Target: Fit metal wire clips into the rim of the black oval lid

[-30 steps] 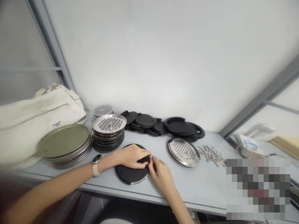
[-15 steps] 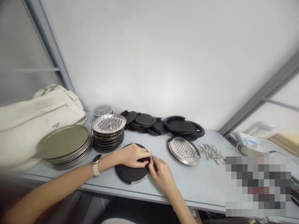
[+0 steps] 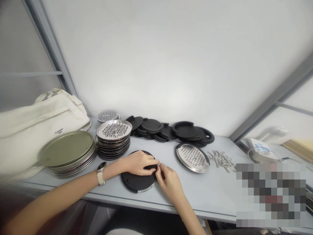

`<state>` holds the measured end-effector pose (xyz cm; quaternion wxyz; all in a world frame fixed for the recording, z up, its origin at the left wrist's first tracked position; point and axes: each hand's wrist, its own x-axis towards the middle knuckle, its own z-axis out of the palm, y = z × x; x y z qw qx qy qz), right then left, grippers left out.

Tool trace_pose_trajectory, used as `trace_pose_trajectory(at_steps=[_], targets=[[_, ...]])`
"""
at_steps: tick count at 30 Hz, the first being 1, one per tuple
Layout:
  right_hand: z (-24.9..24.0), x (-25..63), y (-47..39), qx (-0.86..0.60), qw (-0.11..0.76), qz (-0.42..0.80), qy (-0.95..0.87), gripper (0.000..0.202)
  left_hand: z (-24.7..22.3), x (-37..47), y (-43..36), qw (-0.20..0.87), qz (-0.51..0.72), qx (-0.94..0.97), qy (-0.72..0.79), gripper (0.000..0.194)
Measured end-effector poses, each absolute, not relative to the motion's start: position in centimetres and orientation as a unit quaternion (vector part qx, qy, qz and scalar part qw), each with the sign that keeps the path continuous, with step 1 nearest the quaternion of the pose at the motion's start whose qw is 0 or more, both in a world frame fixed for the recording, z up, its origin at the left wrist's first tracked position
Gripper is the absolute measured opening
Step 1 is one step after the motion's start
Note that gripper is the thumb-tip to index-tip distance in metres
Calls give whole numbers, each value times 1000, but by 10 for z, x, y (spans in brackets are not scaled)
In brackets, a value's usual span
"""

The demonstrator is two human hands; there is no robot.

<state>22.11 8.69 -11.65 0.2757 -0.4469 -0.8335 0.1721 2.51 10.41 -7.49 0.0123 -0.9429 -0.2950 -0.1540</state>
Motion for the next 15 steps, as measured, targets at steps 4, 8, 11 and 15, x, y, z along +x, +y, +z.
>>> trace_pose_trajectory(at_steps=[4, 8, 11, 15], targets=[[-116, 220, 87, -446, 279, 176, -832, 27, -74, 26, 104, 15, -149, -943, -298, 14], [-116, 220, 86, -448, 278, 180, -830, 27, -75, 26, 104, 26, -156, -942, -295, 13], [-117, 221, 86, -449, 278, 179, -830, 27, -75, 25, 104, 32, -160, -943, -290, 12], [-117, 221, 87, -447, 279, 180, -831, 27, -76, 25, 104, 35, -160, -943, -288, 14]])
